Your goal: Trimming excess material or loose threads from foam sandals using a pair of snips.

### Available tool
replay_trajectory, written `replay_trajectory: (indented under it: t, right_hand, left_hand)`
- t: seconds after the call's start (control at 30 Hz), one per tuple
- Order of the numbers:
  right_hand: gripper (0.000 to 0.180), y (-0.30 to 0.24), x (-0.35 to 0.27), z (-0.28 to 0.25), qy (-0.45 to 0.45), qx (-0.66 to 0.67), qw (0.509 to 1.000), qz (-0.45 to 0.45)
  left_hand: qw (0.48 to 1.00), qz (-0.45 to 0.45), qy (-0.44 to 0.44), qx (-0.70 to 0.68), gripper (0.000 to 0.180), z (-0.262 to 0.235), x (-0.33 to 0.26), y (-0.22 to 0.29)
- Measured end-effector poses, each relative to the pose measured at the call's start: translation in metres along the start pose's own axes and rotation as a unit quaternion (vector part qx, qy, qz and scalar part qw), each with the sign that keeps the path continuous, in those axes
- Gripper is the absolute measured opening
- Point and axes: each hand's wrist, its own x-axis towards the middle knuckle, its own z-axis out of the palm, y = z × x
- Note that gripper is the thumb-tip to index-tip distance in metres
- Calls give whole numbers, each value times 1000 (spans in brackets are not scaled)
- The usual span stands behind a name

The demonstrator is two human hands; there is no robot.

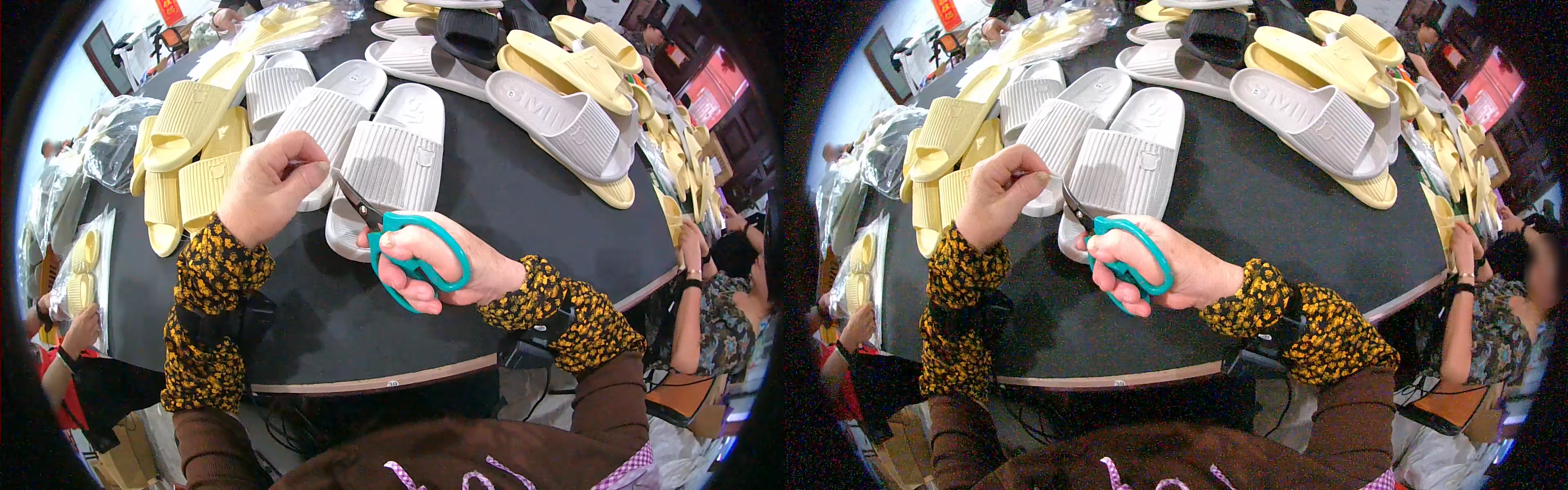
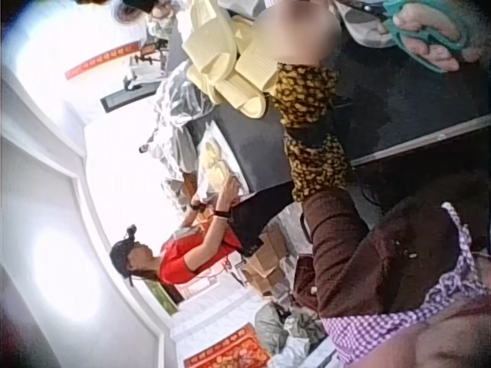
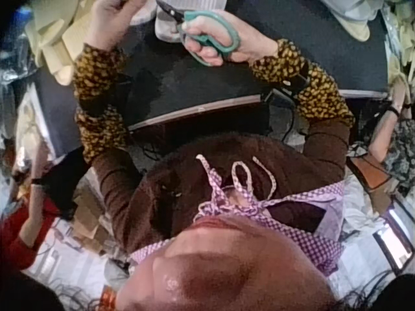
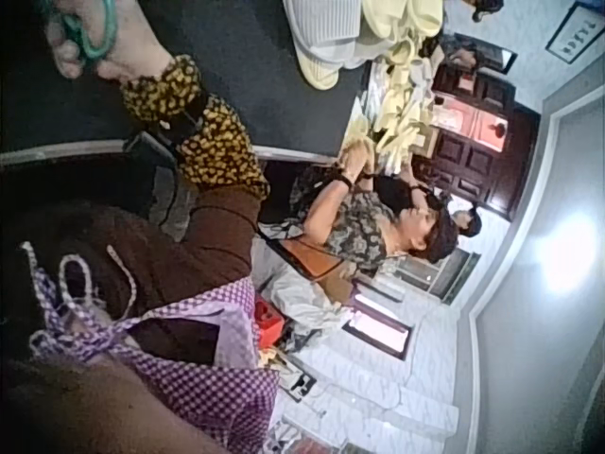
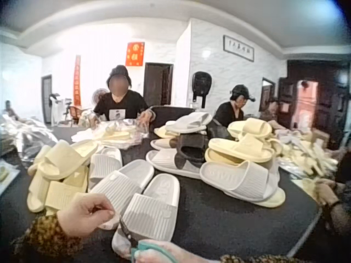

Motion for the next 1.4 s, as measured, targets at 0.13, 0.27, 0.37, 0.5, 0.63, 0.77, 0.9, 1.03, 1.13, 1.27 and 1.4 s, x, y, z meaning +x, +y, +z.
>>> replay_trajectory:
  t: [0.13, 0.27, 0.37, 0.5, 0.63, 0.77, 0.9, 1.03, 1.13, 1.27, 1.4]
  right_hand:
    - [34, -5, 1, 6, 37, -35, 999, 7]
    - [34, -3, 0, 3, 56, -47, 997, -21]
    - [30, 1, -1, -5, 61, -41, 997, -25]
    - [28, 5, 4, -9, 68, -29, 997, -4]
    - [34, 12, 17, -13, 97, -68, 993, -5]
    - [40, 6, 13, 3, 113, -108, 987, -49]
    - [42, 21, 25, 6, 116, -114, 985, -55]
    - [44, 12, 16, 7, 117, -120, 984, -67]
    - [38, 11, 12, 1, 109, -105, 986, -66]
    - [32, 10, 14, -4, 106, -67, 988, -91]
    - [28, 4, 10, -4, 107, -58, 983, -137]
  left_hand:
    - [999, 2, 14, -30, 5, -6, -2, 2]
    - [996, -18, 48, -77, 4, -14, -11, 28]
    - [995, -21, 86, -56, 2, -22, -31, 62]
    - [988, -33, 147, 42, 4, -41, -89, 91]
    - [971, -86, 198, 100, 6, -71, -160, 50]
    - [935, -233, 231, 137, 6, -117, -235, 44]
    - [882, -356, 300, 72, 9, -143, -332, 4]
    - [870, -377, 274, 161, 10, -133, -390, -40]
    - [828, -393, 161, 368, 11, -128, -433, -69]
    - [785, -313, 118, 522, 33, -140, -468, -110]
    - [819, -236, 264, 452, 30, -165, -347, -51]
